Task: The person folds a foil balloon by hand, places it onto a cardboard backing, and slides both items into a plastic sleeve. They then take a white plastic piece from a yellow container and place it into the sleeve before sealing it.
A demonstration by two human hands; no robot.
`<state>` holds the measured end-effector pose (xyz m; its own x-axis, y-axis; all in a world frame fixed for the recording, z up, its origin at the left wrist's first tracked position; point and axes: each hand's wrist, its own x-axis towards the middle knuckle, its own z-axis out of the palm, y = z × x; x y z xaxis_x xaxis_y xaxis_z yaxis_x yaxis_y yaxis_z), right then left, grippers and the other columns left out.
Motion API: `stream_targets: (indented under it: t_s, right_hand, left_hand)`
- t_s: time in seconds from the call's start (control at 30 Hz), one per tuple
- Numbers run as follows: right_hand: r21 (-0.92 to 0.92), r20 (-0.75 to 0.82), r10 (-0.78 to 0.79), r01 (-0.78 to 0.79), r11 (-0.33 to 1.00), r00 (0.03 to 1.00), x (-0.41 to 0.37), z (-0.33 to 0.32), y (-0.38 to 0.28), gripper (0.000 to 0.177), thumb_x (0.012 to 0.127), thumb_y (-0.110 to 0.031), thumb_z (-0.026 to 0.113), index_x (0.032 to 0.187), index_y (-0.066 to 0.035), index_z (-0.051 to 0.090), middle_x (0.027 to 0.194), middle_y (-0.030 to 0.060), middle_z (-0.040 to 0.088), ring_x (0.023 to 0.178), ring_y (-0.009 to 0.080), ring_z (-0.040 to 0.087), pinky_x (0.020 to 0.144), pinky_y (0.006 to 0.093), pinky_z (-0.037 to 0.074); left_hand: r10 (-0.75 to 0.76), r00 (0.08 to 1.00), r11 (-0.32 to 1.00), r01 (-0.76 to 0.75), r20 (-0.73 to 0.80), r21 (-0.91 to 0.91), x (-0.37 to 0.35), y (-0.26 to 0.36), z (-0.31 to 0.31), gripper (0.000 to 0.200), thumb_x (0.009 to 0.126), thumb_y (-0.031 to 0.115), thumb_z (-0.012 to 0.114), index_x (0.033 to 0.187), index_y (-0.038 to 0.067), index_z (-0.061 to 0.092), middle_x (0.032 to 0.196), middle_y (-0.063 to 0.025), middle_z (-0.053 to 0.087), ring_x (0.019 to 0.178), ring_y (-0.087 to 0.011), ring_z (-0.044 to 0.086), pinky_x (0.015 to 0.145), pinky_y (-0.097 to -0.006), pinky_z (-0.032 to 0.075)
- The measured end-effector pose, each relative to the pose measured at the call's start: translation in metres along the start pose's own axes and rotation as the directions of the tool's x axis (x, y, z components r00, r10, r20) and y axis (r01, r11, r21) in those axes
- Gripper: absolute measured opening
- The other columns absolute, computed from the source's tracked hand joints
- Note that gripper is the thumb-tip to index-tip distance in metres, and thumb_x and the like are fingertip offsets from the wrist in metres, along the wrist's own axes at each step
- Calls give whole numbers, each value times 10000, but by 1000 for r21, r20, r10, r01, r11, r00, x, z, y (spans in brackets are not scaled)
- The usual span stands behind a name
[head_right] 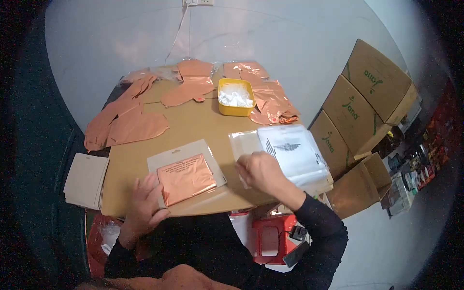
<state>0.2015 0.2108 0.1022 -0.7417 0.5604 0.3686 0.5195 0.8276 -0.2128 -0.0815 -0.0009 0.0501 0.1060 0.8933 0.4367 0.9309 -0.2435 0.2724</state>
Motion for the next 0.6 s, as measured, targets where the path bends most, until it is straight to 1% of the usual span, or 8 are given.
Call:
stream_targets:
  t_s: [0.13, 0.17, 0.27, 0.37, 0.47, 0.5, 0.53, 0.6]
  right_hand:
    - [-12, -74, 133, -135, 991, 988, 45, 1, 51, 220, 863, -209, 638, 800, 0, 667, 720, 226, 640, 692, 414, 637, 629, 490, 504]
    - [-12, -66, 175, -176, 984, 982, 58, 1, 65, 224, 861, -209, 635, 796, 2, 669, 726, 230, 645, 701, 403, 647, 636, 479, 508]
    - [-30, -104, 225, -229, 973, 969, 94, 6, 109, 202, 854, -171, 617, 805, 15, 679, 739, 242, 648, 688, 403, 648, 633, 479, 509]
    - [-63, -210, 174, -191, 980, 962, 128, 21, 158, 182, 844, -129, 598, 806, 21, 694, 746, 248, 651, 680, 403, 650, 642, 473, 515]
    - [-113, -225, 204, -233, 966, 953, 154, 24, 174, 210, 860, -172, 607, 854, 12, 706, 733, 215, 672, 653, 323, 664, 619, 428, 504]
    - [-153, -167, 236, -261, 953, 957, 161, 15, 165, 222, 856, -191, 601, 846, 0, 712, 726, 212, 671, 651, 314, 671, 622, 423, 512]
    - [-120, -176, 262, -284, 951, 949, 171, 17, 168, 207, 841, -164, 597, 833, 6, 713, 738, 228, 664, 667, 347, 665, 641, 441, 517]
    - [-51, -187, 312, -327, 944, 931, 191, 26, 179, 180, 811, -110, 588, 807, 18, 714, 763, 259, 650, 700, 414, 654, 677, 477, 525]
  left_hand:
    - [-59, 982, 991, 37, -180, -126, -10, -20, 11, 495, 824, 250, 669, 1207, -33, 535, 1359, -266, 476, 1285, -457, 445, 1090, -578, 301]
    - [-81, 976, 987, 51, -202, -152, -12, -22, 14, 479, 832, 254, 663, 1194, -37, 544, 1337, -266, 497, 1266, -458, 464, 1085, -567, 319]
    - [-140, 955, 971, 82, -261, -223, -17, -23, 22, 437, 858, 266, 642, 1158, -44, 570, 1281, -264, 550, 1222, -462, 508, 1071, -541, 363]
    - [-168, 938, 962, 89, -304, -257, -20, -21, 24, 409, 887, 280, 621, 1138, -42, 591, 1257, -259, 573, 1205, -463, 526, 1057, -529, 387]
    - [-172, 931, 958, 82, -321, -275, -20, -22, 24, 407, 895, 296, 616, 1123, -41, 603, 1251, -259, 582, 1195, -463, 540, 1036, -527, 411]
    - [-182, 929, 951, 83, -321, -299, -20, -23, 24, 407, 893, 300, 617, 1113, -42, 607, 1248, -259, 584, 1191, -463, 544, 1029, -524, 419]
    - [-193, 927, 943, 85, -321, -322, -20, -24, 24, 406, 891, 304, 619, 1103, -42, 611, 1246, -260, 586, 1187, -463, 548, 1021, -522, 428]
    - [-204, 932, 944, 105, -300, -314, -20, -22, 19, 403, 886, 304, 618, 1090, -44, 614, 1230, -261, 595, 1171, -463, 560, 1007, -517, 442]
